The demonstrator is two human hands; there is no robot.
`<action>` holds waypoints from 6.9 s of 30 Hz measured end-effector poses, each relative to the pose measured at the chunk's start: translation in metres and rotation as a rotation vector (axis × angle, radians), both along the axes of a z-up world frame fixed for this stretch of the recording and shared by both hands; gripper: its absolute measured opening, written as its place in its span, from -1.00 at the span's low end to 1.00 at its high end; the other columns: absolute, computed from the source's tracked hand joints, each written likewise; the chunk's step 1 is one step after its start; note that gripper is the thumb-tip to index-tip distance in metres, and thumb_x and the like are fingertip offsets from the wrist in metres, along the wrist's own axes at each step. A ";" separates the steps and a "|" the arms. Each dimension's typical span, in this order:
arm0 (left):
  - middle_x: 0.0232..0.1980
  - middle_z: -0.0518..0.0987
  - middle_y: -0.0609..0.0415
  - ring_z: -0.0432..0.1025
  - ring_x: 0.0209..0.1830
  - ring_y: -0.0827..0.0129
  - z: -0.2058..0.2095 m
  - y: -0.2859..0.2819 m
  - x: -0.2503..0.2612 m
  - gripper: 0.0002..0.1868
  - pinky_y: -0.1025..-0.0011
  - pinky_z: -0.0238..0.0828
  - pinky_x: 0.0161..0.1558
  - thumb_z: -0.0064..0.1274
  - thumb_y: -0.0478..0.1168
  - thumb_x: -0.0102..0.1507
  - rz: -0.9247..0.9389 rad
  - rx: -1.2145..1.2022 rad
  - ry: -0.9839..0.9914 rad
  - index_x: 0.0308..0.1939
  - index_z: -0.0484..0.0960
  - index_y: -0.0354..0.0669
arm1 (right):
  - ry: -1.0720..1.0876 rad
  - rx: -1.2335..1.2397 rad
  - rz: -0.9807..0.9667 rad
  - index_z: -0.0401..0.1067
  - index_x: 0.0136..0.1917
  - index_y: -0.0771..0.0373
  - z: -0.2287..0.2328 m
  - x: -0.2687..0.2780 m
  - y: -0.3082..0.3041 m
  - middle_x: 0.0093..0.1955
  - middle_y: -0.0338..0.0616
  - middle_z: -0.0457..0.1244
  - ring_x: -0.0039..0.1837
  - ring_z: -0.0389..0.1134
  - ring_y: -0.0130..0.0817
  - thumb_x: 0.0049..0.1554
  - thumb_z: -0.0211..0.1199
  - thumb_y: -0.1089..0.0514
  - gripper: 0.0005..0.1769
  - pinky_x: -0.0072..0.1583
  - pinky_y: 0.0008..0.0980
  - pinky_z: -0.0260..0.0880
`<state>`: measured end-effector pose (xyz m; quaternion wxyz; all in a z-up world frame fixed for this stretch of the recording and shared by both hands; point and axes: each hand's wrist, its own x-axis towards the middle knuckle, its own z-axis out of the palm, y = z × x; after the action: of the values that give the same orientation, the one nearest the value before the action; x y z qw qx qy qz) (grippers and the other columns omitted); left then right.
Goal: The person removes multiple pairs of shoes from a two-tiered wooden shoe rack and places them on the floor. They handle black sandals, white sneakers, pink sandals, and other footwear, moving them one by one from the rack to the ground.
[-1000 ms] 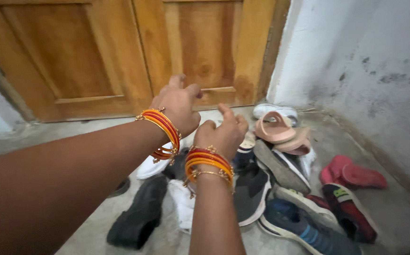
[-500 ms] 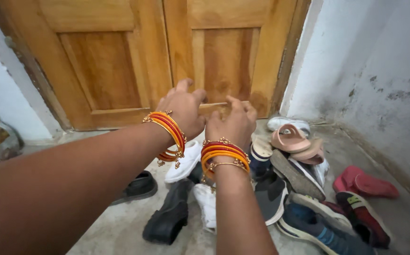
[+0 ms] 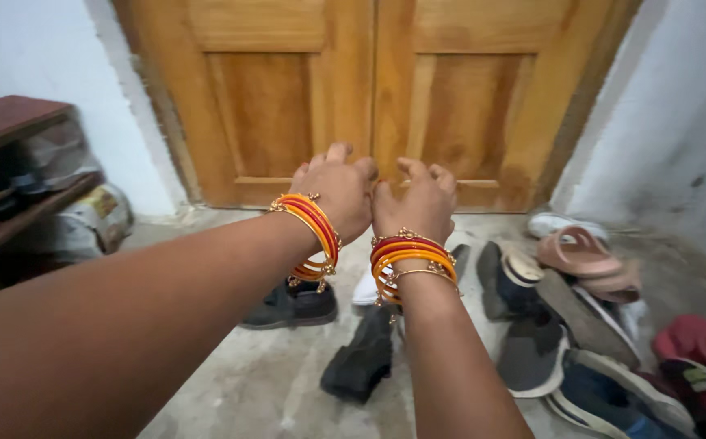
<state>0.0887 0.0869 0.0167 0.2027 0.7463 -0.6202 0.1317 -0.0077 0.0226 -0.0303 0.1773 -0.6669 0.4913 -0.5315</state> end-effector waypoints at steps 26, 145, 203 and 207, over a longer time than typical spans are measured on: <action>0.43 0.25 -0.17 0.12 0.46 -0.11 -0.002 0.153 0.103 -0.49 -0.18 -0.04 0.40 0.09 -0.10 0.16 0.160 0.156 -0.078 0.21 0.54 0.07 | 0.446 -0.136 0.319 0.54 0.23 -0.03 0.007 0.096 0.113 0.49 0.10 0.08 0.55 0.02 0.07 -0.06 0.41 -0.25 -0.38 0.46 0.16 0.00; 0.26 0.49 -0.13 0.50 0.20 0.04 -0.306 0.520 0.265 -0.68 0.16 0.46 0.16 -0.06 -0.24 0.33 0.453 0.803 0.178 0.16 0.59 0.00 | 1.468 -0.142 1.313 0.53 0.21 0.06 -0.236 0.230 0.432 0.33 0.07 0.21 0.35 0.26 0.04 0.07 0.20 0.22 -0.58 0.29 -0.06 0.35; 0.17 0.44 -0.19 0.38 0.26 -0.10 -0.293 0.409 0.089 -0.26 0.03 0.38 0.24 0.12 0.07 0.23 0.220 0.698 0.488 0.42 0.19 -0.01 | 1.627 0.159 0.894 0.56 0.12 0.29 -0.260 0.087 0.325 0.31 0.11 0.28 0.31 0.30 0.08 0.07 0.30 0.11 -0.64 0.25 -0.11 0.41; 0.35 0.28 -0.22 0.27 0.38 -0.16 -0.291 0.396 0.084 -0.08 0.06 0.30 0.36 0.23 0.00 0.17 0.399 0.666 0.710 0.50 0.05 0.11 | 1.509 0.247 0.927 0.53 0.14 0.21 -0.251 0.088 0.331 0.30 0.11 0.27 0.30 0.30 0.10 0.10 0.29 -0.02 -0.60 0.29 -0.09 0.36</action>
<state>0.1731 0.4833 -0.2740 0.1231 0.8726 -0.3675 -0.2973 0.0806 0.3535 -0.2815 0.0743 -0.9468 0.2119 0.2305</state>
